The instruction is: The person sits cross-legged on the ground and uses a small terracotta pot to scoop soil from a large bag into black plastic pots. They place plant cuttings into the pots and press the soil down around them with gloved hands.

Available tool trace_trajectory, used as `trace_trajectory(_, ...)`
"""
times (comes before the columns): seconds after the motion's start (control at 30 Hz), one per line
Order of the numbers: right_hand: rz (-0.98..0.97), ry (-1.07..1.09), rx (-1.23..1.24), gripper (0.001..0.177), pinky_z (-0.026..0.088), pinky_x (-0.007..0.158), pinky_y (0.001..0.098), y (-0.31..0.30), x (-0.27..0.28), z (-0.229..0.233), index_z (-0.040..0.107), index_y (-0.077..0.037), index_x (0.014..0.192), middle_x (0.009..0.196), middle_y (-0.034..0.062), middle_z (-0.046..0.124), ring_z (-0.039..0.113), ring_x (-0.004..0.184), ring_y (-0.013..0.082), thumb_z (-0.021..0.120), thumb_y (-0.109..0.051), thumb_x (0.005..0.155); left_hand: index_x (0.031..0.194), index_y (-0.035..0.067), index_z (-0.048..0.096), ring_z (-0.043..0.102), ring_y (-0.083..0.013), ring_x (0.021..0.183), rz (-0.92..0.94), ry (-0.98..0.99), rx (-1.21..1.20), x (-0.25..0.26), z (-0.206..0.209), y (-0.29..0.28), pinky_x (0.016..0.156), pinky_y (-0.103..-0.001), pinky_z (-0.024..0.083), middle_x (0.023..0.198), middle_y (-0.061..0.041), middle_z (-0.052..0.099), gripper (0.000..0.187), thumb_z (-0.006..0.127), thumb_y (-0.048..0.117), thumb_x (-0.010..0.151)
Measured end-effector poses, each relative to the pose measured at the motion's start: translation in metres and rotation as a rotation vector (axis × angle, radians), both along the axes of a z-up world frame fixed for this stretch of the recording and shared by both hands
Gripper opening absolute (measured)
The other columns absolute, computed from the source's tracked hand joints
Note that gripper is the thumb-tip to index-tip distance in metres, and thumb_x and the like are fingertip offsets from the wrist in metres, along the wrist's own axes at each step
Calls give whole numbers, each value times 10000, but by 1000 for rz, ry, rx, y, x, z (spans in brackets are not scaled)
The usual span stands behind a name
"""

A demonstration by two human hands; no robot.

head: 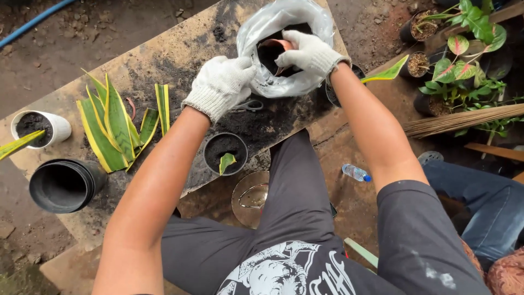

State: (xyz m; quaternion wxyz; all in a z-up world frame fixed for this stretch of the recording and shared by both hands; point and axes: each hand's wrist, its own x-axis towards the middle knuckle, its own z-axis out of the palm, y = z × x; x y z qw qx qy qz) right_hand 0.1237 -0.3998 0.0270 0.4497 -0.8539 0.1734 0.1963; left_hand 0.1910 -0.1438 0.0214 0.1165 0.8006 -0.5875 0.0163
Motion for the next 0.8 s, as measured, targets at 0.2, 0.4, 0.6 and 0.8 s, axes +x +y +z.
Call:
trace_trajectory(0.2, 37, 7, 108, 480, 538, 890, 239, 0, 0, 9, 617, -79, 1302, 1121, 34, 716, 676, 963, 126, 677, -140, 830, 977, 159, 684, 648, -221, 779, -5, -56, -46, 0, 2, -2, 775, -337, 545, 1047, -7, 659, 151, 672, 239, 850)
trace_trajectory(0.4, 54, -125, -19, 636, 564, 845, 261, -16, -4, 10, 532, -47, 1422, 1203, 93, 693, 686, 982, 178, 715, -220, 838, 951, 160, 646, 670, -237, 821, 6, -57, -92, -4, 4, -1, 794, -371, 536, 1011, -21, 627, 191, 714, 268, 809)
trace_trajectory(0.6, 13, 15, 95, 746, 541, 976, 245, -21, -4, 36, 412, -57, 1533, 1375, 117, 637, 670, 1101, 165, 653, -113, 830, 964, 181, 612, 710, -252, 759, 68, -86, 61, 1, 17, -9, 709, -397, 576, 1005, -16, 639, 215, 679, 366, 876)
trace_trajectory(0.8, 84, -110, 81, 505, 551, 791, 237, -34, -13, 63, 606, -73, 1367, 1064, 68, 672, 636, 887, 134, 644, -111, 865, 1188, 201, 607, 678, -253, 829, 126, -168, -112, -2, 35, -14, 750, -408, 505, 1135, -5, 631, 444, 710, 434, 825)
